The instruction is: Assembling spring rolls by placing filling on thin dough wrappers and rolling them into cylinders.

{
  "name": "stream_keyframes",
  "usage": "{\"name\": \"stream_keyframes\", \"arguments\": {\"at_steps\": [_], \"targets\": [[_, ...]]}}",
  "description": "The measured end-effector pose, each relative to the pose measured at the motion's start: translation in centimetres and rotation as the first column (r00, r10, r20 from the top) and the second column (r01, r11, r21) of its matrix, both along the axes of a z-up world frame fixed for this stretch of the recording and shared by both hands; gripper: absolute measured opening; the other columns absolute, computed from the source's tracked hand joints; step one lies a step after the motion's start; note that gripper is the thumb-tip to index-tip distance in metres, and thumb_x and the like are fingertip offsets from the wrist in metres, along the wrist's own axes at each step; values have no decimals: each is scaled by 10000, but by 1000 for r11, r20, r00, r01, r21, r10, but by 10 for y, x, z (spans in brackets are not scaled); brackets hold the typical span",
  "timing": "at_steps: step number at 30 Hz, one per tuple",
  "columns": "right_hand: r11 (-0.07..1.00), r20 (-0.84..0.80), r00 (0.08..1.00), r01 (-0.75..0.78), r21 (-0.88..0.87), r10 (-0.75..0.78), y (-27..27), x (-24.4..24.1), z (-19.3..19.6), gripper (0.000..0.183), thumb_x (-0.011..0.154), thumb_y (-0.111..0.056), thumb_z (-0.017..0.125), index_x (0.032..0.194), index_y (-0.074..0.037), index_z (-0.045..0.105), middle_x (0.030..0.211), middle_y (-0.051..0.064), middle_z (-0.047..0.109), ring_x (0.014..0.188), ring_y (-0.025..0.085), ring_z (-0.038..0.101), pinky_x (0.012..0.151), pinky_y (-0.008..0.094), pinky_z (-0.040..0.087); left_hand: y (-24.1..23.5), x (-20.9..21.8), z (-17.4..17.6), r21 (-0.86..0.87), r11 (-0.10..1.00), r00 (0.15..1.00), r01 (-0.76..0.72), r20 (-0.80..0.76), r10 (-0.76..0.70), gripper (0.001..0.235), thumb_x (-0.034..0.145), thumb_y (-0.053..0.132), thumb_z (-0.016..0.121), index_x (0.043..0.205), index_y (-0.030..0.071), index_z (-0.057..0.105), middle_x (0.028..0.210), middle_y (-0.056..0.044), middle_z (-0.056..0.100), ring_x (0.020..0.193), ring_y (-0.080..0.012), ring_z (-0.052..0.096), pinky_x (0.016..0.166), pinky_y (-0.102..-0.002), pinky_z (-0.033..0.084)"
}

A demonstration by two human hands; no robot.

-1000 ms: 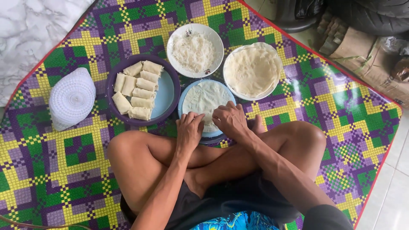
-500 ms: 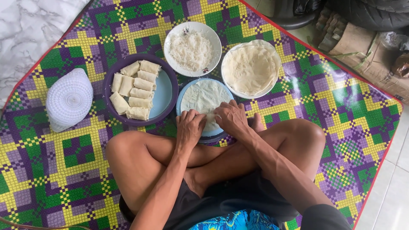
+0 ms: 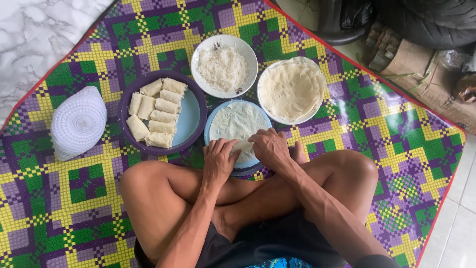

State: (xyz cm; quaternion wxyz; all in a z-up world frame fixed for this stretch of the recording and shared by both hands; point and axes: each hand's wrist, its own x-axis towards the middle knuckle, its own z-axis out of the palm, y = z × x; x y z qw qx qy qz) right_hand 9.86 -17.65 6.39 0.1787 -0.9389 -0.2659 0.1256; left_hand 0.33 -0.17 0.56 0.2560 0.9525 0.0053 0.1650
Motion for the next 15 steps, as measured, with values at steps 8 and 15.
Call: {"name": "stream_keyframes", "arguments": {"at_steps": [8,15], "targets": [[999,-24,999,30,17,-29,4,5,10,251,937,-296,556,1002,-234,790,908,-18,734,897,236,682,778,401,476,-4,2,3,-36,999,998,-20,53,22,238,1039,428,620,970,213,695,905,59,524,896,-193,569,769,-372,413],[998,-53,997,51,44,-48,6,6,8,255,943,-282,549,1009,-231,789,904,-8,737,885,248,699,768,400,468,2,0,2,-28,999,999,-26,39,27,242,933,448,726,872,222,666,940,69,513,926,-198,562,781,-385,436]]}}
